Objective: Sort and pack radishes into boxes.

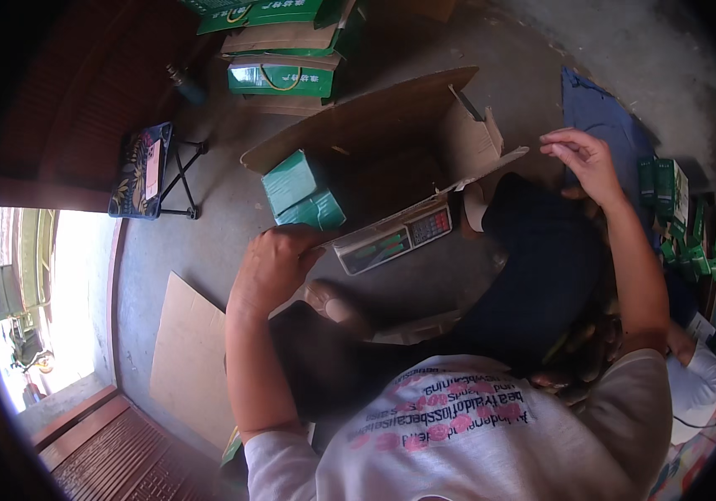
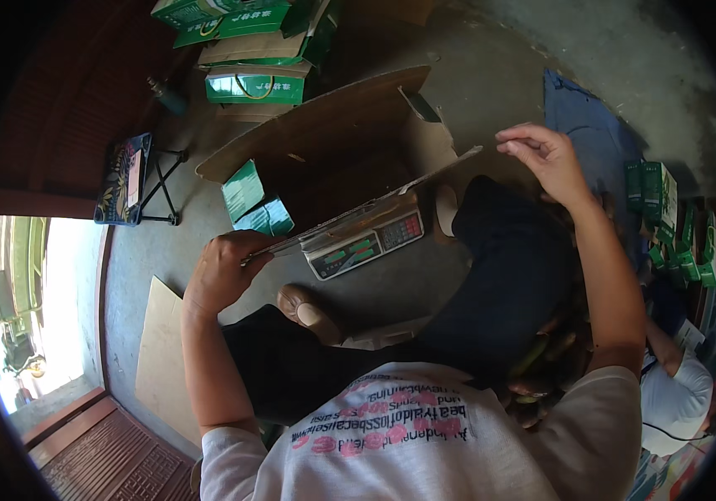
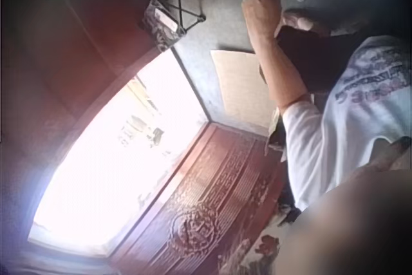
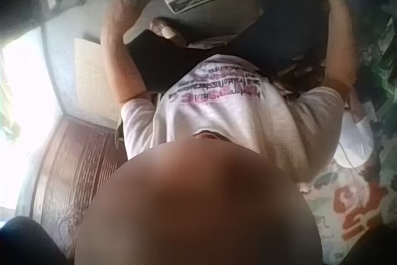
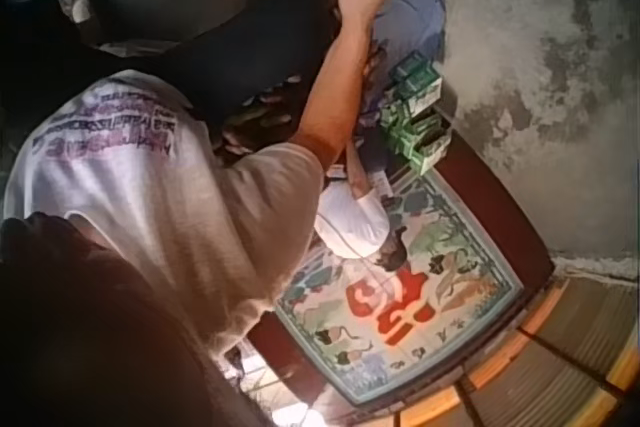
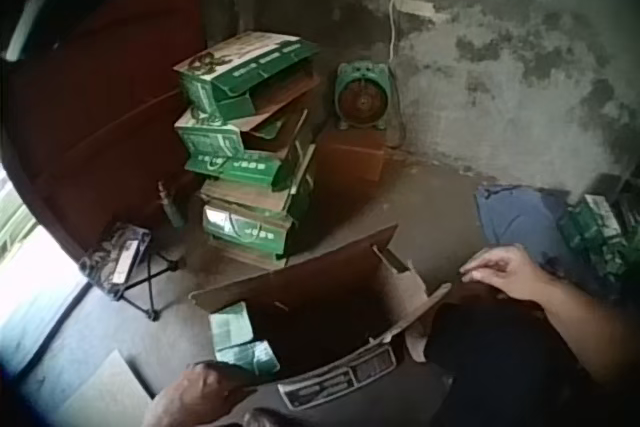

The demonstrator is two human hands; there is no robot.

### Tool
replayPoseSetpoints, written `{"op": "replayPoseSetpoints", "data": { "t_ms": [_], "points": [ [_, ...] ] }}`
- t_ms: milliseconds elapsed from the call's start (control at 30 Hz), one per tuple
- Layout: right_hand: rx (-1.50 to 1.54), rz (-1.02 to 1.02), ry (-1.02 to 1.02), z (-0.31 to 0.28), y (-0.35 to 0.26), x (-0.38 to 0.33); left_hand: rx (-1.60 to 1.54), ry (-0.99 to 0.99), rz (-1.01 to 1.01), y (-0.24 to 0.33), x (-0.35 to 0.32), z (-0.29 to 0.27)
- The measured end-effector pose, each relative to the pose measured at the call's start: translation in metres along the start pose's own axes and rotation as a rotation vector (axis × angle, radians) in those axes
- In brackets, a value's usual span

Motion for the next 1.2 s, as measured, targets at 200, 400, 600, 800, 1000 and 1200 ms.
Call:
{"op": "replayPoseSetpoints", "data": {
  "t_ms": [200, 400, 600, 800, 1000, 1200],
  "points": [
    [-0.080, 0.217, 0.386, -0.073, 0.061, -0.081, -0.081, 0.028, 0.002, -0.001, 0.012, 0.015],
    [-0.044, 0.555, 0.651, -0.104, 0.176, -0.254, -0.210, -0.114, 0.070, 0.006, 0.013, 0.004],
    [-0.040, 0.891, 0.655, -0.029, 0.299, -0.425, -0.204, 0.390, -0.134, -0.040, -0.011, -0.016],
    [-0.400, 0.962, 0.442, 0.036, 0.315, -0.472, -0.056, 0.381, -0.383, -0.057, -0.033, -0.009],
    [-0.495, 0.848, 0.461, 0.046, 0.325, -0.464, 0.060, 0.213, -0.572, -0.042, -0.053, 0.021],
    [-0.323, 0.711, 0.442, 0.048, 0.306, -0.421, 0.133, 0.060, -0.608, -0.089, -0.110, 0.051]
  ]
}}
Point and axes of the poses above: each hand's wrist, its own x-axis towards the middle knuckle, its own z-axis out of the palm, y = z × x, the point moved 1 cm from there along x, towards the middle knuckle, and after that the axes turned 3 degrees about -x, right-handed, at the moved point
